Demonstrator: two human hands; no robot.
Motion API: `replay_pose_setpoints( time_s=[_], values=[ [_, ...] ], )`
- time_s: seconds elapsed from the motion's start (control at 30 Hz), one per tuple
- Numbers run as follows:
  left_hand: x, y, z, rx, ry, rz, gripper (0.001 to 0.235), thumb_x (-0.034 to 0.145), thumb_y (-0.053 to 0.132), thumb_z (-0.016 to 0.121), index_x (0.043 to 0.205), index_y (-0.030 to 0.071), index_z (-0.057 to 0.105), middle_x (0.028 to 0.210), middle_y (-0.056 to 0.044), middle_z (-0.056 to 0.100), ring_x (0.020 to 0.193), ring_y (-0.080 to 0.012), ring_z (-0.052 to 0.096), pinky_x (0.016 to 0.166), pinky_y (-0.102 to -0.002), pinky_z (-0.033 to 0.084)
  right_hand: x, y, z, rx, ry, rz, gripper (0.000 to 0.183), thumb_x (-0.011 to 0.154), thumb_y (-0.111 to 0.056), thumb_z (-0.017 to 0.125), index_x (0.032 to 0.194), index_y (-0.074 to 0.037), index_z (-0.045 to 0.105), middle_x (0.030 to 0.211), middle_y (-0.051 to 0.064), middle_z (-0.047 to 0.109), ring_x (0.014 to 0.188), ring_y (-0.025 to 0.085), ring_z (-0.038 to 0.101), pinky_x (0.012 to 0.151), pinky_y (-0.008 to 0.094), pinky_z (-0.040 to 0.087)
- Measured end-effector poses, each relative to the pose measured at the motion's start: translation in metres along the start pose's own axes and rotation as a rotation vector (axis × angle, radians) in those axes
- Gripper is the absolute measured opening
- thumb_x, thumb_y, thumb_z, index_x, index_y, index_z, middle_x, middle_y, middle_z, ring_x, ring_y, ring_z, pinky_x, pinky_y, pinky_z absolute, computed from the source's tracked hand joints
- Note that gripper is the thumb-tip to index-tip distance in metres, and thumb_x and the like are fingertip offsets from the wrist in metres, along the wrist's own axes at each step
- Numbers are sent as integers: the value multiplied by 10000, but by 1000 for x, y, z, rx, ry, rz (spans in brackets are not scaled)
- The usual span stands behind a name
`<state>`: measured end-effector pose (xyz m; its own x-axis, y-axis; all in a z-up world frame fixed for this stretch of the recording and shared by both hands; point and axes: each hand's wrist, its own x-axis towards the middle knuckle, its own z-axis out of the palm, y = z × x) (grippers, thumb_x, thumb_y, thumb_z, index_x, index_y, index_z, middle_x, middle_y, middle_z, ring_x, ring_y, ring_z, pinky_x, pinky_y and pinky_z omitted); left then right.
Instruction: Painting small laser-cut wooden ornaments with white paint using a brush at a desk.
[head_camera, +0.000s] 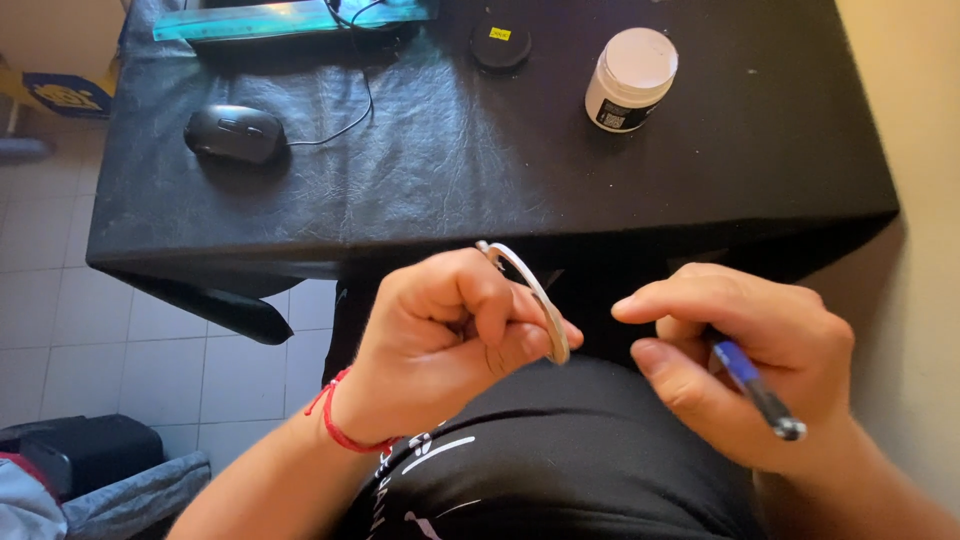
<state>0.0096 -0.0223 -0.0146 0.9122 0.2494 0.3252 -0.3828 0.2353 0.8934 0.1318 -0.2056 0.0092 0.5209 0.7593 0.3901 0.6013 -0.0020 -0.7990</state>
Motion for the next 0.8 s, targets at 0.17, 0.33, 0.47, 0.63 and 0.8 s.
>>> replay_pose_setpoints(
  time_s=[0.17, 0.33, 0.47, 0.63, 0.8],
  values=[
    [12, -8, -9, 68, 17, 21, 267, 922, -29, 617, 793, 78, 410, 793, -122, 636, 848, -261, 706, 867, -401, 642, -5, 3, -10, -27, 60, 93, 156, 805, -6, 640, 951, 22, 686, 613, 64, 529, 503, 131, 434, 522, 233, 350],
    [34, -21, -19, 105, 15, 3, 283, 944, -25, 562, 791, 108, 365, 736, -95, 556, 767, -225, 618, 880, -431, 593, -15, 16, -16, -123, 118, 174, 149, 820, -15, 637, 951, 20, 701, 835, 124, 679, 519, 121, 466, 535, 225, 361],
    [56, -44, -25, 42, -25, -153, 241, 960, 19, 574, 826, 141, 415, 853, -105, 627, 903, -186, 668, 773, -249, 484, -16, 20, -16, -142, 183, 166, 144, 817, 47, 623, 947, 62, 685, 883, 176, 690, 601, 166, 549, 591, 237, 407],
    [81, -75, -40, -216, -3, -398, 205, 943, 31, 554, 826, 170, 460, 914, -152, 645, 571, -22, 399, 385, -170, 226, -16, 23, -21, -153, 187, 159, 141, 829, 51, 602, 944, 78, 678, 861, 186, 675, 593, 177, 539, 585, 241, 395],
    [91, -98, -59, -467, 50, -444, 213, 913, -79, 473, 881, 131, 489, 915, -82, 596, 436, -40, 264, 365, -191, 200, -21, 26, -27, -202, 211, 168, 128, 861, 40, 611, 959, 81, 681, 903, 195, 677, 740, 215, 623, 723, 266, 474]
  ],
)
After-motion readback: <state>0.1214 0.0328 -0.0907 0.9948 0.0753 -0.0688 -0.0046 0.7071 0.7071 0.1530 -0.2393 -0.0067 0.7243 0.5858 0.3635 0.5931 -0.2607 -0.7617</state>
